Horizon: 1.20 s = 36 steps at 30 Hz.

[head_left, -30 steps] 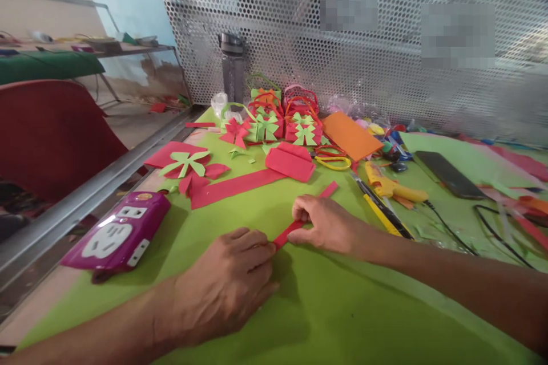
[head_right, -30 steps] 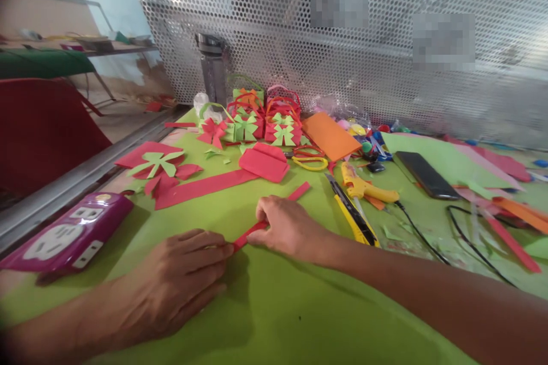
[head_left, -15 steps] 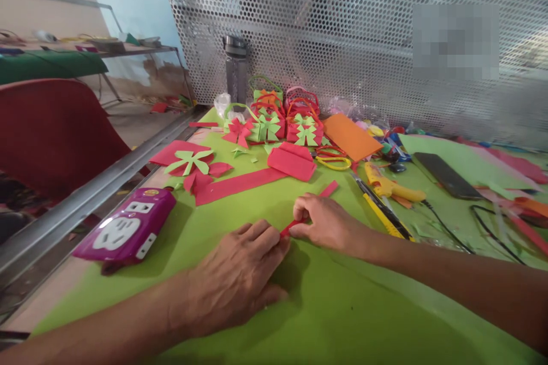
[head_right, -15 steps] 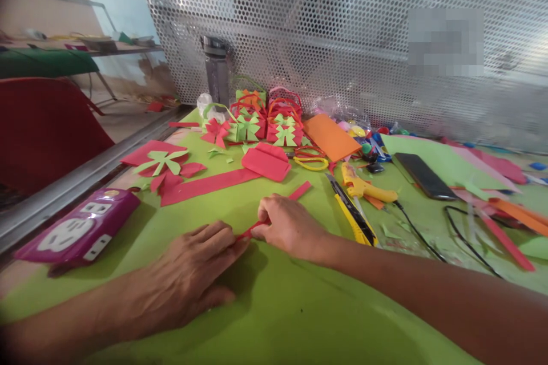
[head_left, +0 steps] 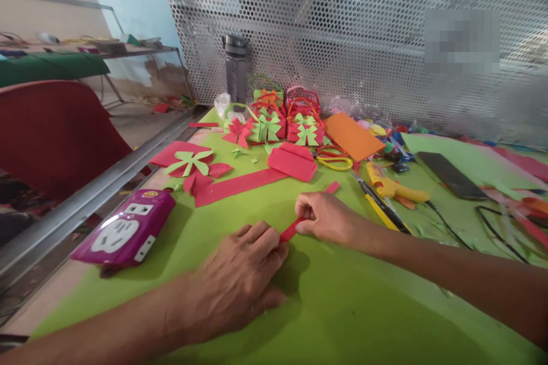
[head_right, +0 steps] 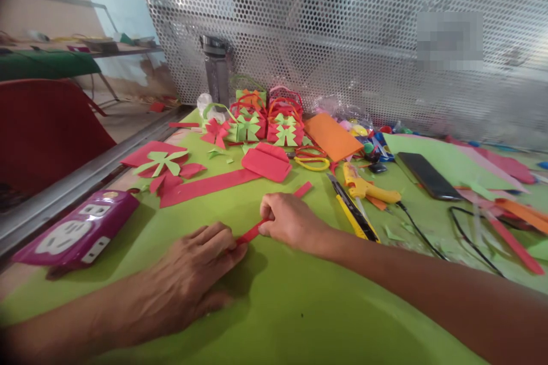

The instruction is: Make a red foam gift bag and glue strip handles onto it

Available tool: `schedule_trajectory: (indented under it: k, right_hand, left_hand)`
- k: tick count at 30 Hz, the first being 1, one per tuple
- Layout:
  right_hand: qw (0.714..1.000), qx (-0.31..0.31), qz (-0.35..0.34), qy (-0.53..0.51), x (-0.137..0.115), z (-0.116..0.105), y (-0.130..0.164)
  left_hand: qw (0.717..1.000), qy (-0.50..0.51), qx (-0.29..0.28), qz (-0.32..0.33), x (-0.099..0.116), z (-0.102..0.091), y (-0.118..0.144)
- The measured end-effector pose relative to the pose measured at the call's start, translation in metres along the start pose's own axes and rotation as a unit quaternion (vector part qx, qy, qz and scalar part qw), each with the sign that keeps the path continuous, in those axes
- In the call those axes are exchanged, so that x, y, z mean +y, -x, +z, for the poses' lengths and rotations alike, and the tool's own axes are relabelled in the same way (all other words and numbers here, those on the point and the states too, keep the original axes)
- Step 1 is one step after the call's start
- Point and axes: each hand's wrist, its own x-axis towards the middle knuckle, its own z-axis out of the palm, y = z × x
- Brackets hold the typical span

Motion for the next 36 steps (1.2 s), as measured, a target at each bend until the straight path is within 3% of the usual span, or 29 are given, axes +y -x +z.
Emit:
schedule_trajectory:
  k: [11, 24, 27, 30, 33, 36]
  right_hand:
    - [1.0, 0.003, 0.011, 0.0, 0.011, -0.006, -0.005]
    - [0.998, 0.032, 0.039, 0.043, 0.05, -0.041, -0.017]
    - [0.996, 0.054, 0.035, 0.057, 0.038, -0.039, -0.01]
    - [0.996, 0.068, 0.016, 0.057, 0.01, -0.025, 0.006]
    - [1.0, 0.004, -0.015, -0.009, -0.014, -0.008, 0.018]
    - [1.0, -0.014, -0.012, 0.004, -0.023, 0.002, 0.018]
  left_hand:
    - [1.0, 0.004, 0.008, -0.003, 0.0, 0.002, 0.002]
    - [0.999, 0.035, 0.031, 0.0, -0.003, 0.005, 0.002]
    - [0.998, 0.044, 0.043, 0.007, -0.002, 0.002, 0.001]
    - [0.996, 0.048, 0.068, 0.018, -0.002, 0.002, 0.001]
    - [0.996, 0.049, 0.077, 0.023, -0.002, 0.002, 0.001]
    - [0.995, 0.049, 0.082, 0.025, -0.002, 0.001, 0.001]
